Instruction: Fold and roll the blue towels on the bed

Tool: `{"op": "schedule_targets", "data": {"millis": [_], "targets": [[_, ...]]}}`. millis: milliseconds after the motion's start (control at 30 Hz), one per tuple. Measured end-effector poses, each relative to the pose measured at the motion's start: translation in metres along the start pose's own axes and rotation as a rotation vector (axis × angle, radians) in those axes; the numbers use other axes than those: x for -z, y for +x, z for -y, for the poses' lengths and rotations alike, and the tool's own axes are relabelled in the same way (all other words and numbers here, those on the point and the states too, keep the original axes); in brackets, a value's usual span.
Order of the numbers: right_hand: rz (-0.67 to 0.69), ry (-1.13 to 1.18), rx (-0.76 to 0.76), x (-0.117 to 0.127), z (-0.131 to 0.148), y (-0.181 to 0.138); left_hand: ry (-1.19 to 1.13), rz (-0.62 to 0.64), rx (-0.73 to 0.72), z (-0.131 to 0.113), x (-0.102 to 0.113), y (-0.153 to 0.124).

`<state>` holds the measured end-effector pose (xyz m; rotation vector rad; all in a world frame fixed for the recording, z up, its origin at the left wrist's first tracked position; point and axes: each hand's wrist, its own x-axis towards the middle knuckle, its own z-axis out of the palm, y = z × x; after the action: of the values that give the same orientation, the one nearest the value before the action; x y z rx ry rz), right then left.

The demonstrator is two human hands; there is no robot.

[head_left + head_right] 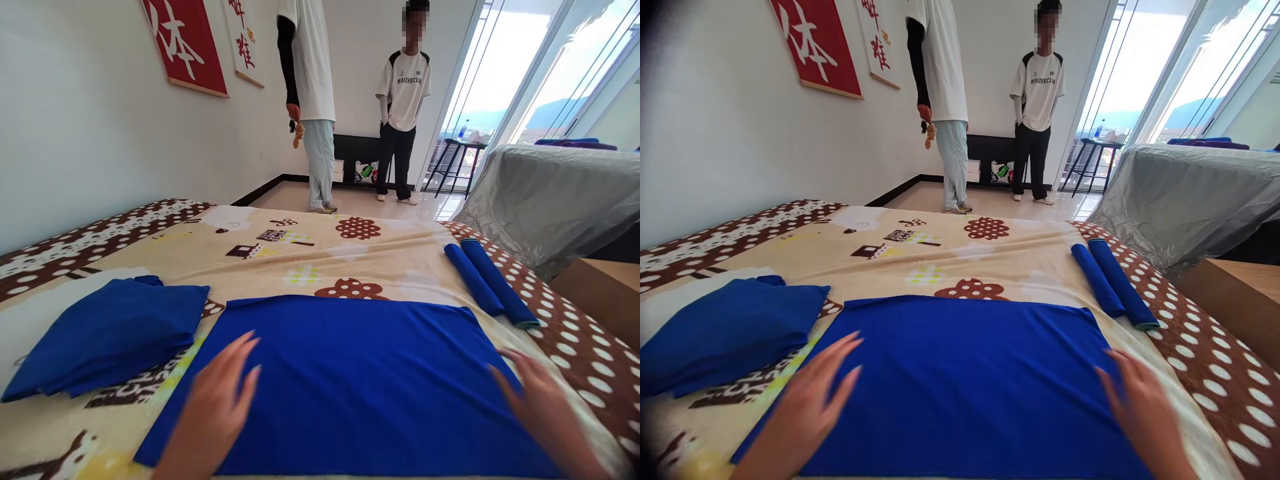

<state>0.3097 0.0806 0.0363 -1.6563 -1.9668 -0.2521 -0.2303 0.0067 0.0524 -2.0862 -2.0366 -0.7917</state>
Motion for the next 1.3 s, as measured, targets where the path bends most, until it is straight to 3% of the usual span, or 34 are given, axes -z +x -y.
{"op": "schedule_targets", "data": {"millis": [33, 133, 200, 267, 333, 467, 533, 633, 767, 933, 1033, 1200, 1267, 1300], "targets": [[0.089, 0.058, 0.107, -0.018, 0.026, 0.017, -0.021, 0.156, -0.120, -0.035, -0.014, 0.026], [0.311, 0.155, 0.339, -0.084, 0.113, 0.064, -0.040, 0.317, -0.245, -0.112, -0.074, 0.089], [0.383, 0.174, 0.378, -0.122, 0.154, 0.086, -0.017, 0.359, -0.230, -0.126, -0.112, 0.111], [0.420, 0.178, 0.382, -0.141, 0.160, 0.098, 0.010, 0.381, -0.203, -0.107, -0.130, 0.119], [0.433, 0.169, 0.356, -0.143, 0.126, 0.101, 0.046, 0.379, -0.154, -0.057, -0.125, 0.119], [0.416, 0.113, 0.216, -0.117, -0.006, 0.089, 0.178, 0.312, 0.114, 0.074, -0.083, 0.118], [0.398, 0.081, 0.154, -0.108, -0.062, 0.081, 0.210, 0.310, 0.188, 0.125, -0.070, 0.120], [0.369, 0.042, 0.094, -0.109, -0.105, 0.072, 0.226, 0.315, 0.209, 0.163, -0.071, 0.121], [0.352, 0.012, 0.081, -0.120, -0.111, 0.068, 0.242, 0.289, 0.185, 0.163, -0.078, 0.120], [0.272, -0.035, 0.056, -0.108, -0.097, 0.073, 0.287, 0.130, 0.131, 0.128, -0.059, 0.119], [0.191, -0.058, 0.049, -0.102, -0.052, 0.079, 0.277, 0.114, 0.020, 0.068, -0.062, 0.117], [0.284, 0.042, 0.326, -0.130, 0.096, 0.089, 0.164, 0.314, -0.287, -0.090, -0.127, 0.115], [0.335, 0.076, 0.410, -0.144, 0.133, 0.092, 0.138, 0.356, -0.337, -0.128, -0.150, 0.116], [0.351, 0.082, 0.422, -0.149, 0.136, 0.093, 0.131, 0.369, -0.345, -0.133, -0.154, 0.117]]}}
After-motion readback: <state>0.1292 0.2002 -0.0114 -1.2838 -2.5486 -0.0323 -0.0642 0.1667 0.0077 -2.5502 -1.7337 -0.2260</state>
